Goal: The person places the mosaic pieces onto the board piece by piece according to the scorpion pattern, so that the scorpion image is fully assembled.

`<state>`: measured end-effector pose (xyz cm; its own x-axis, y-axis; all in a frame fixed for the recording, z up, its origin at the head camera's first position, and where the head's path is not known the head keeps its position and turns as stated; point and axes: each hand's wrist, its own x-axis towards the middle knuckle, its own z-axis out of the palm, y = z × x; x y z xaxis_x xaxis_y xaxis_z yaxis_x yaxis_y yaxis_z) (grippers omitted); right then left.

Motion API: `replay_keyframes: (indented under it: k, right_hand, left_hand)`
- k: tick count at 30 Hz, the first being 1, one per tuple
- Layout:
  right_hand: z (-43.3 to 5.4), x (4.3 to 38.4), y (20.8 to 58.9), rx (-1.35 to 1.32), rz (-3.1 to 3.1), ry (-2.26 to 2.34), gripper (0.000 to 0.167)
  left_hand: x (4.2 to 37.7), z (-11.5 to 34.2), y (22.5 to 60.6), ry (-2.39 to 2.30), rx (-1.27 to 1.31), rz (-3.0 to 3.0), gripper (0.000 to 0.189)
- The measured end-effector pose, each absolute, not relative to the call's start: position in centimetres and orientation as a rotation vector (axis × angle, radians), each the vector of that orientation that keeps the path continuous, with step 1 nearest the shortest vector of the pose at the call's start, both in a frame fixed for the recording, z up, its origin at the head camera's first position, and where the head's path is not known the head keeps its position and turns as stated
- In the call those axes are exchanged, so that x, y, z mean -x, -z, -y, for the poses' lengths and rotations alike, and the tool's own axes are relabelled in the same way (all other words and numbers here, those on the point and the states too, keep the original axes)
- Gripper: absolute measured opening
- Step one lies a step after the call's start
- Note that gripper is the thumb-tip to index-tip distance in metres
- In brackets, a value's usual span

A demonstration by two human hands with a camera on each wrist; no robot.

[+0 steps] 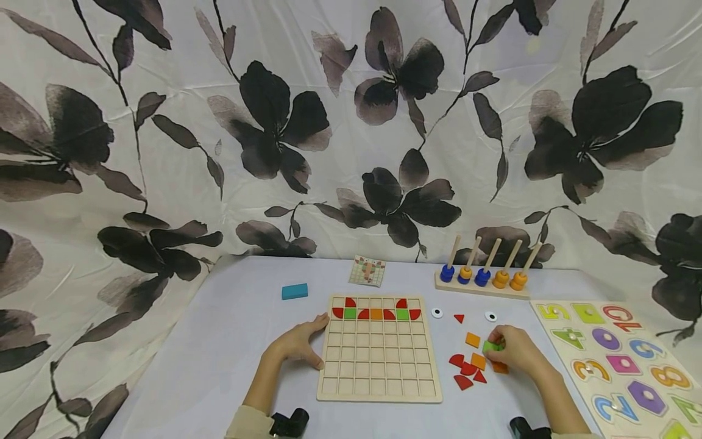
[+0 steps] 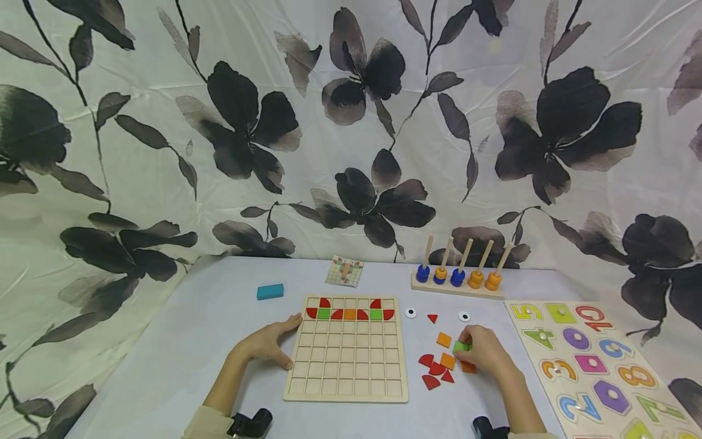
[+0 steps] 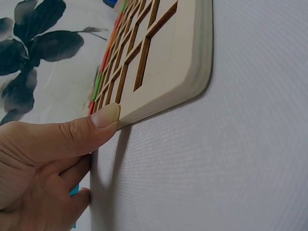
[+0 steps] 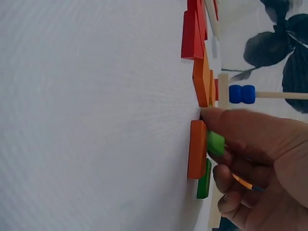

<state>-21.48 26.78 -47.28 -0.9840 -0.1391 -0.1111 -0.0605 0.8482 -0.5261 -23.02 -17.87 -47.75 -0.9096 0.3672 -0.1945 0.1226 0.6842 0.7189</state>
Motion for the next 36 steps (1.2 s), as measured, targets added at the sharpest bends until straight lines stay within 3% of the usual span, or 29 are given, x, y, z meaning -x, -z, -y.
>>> replay_keyframes:
  k: [6,10,19,26,36]
  right_hand:
    - [-26.7,21.6,47.6,0.224,-2.869,0.979,0.014]
    - [-25.5,22.0,47.5,0.263,-2.903,1.094,0.019]
    - [-18.4,24.3,46.8,0.552,-2.867,1.278,0.02]
    - [-12.7,26.5,47.5,0.794,-2.724,1.395,0.01]
    - [-8.7,27.9,48.1,0.81,-2.777,1.281,0.007]
  left_hand:
    - [23.0,17.9,47.8,-1.06,-0.385,-2.573,0.1]
    - [23.0,17.9,47.7,-1.063,-0.398,-2.573,0.1]
    - [23.0,17.9,47.7,-1.059,-0.393,-2.576,0.099]
    - [23.1,17.8,47.7,-1.03,-0.372,-2.589,0.099]
    - [23.1,17.8,47.7,-1.04,-0.36,-2.574,0.099]
